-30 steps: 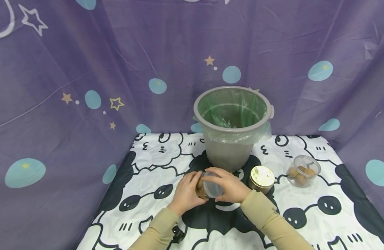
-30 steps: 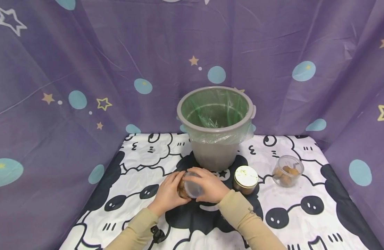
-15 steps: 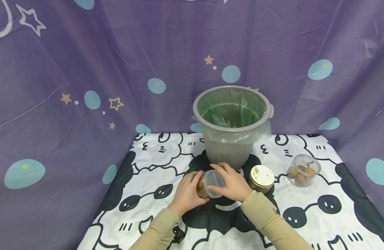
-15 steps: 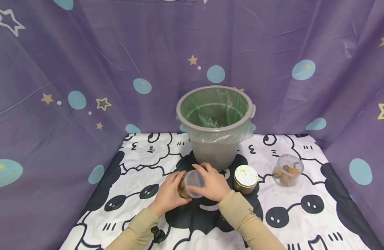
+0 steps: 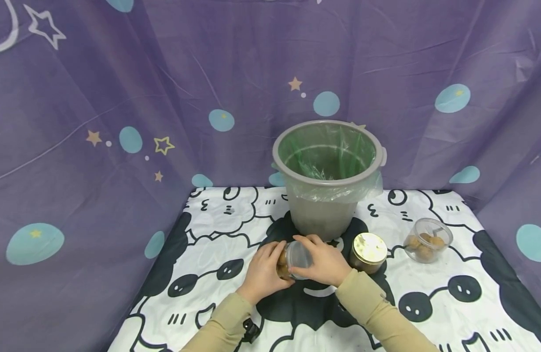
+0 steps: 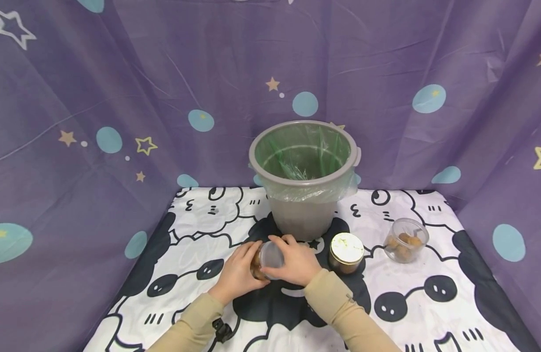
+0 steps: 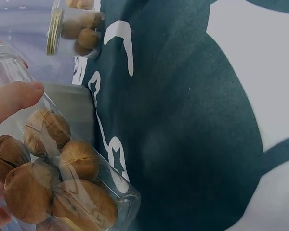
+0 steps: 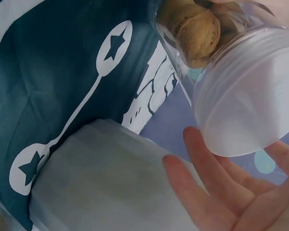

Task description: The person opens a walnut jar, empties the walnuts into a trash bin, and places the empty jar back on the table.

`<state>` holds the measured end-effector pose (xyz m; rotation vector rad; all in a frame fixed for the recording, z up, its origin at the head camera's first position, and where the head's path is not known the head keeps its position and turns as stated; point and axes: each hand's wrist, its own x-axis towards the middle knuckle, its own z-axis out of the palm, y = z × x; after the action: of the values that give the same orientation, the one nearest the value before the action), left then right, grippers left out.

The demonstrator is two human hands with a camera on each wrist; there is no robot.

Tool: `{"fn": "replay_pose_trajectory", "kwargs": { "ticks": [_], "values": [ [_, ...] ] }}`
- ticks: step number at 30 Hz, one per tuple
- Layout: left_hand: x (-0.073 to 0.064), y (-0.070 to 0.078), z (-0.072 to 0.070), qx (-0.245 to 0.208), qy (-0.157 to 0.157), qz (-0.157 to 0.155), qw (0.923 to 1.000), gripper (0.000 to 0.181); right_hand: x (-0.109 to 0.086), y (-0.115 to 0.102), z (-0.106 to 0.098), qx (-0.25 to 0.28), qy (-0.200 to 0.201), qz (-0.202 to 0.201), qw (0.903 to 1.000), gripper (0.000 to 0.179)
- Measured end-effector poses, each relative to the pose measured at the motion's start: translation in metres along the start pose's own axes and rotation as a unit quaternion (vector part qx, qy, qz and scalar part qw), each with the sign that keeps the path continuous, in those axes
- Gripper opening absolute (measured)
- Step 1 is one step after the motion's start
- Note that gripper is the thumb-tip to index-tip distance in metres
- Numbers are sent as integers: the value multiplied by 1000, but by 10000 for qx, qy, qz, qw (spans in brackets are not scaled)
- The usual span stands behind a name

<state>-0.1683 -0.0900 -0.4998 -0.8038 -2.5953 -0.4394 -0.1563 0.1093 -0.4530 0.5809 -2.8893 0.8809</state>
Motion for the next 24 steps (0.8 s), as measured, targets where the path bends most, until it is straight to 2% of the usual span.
{"fn": "replay_pose_trajectory", "kwargs": {
  "ticks": [5, 12, 18, 24],
  "values": [
    [0, -1, -1, 11, -28, -54, 10000, 98, -1, -2, -2, 131, -216, -146, 9996, 74],
    [-1, -2, -2, -63, -99, -155, 9998, 97, 1, 1, -3, 271, -481, -884, 9946, 77],
    [-1, -4, -2, -63, -118, -181, 9997, 99, 2, 5, -4, 457, -668, -1554, 9845, 80],
    [-2, -6, -3, -86, -66, -140, 9998, 99, 5, 8, -5, 337, -471, -2330, 9708, 71]
  ]
}}
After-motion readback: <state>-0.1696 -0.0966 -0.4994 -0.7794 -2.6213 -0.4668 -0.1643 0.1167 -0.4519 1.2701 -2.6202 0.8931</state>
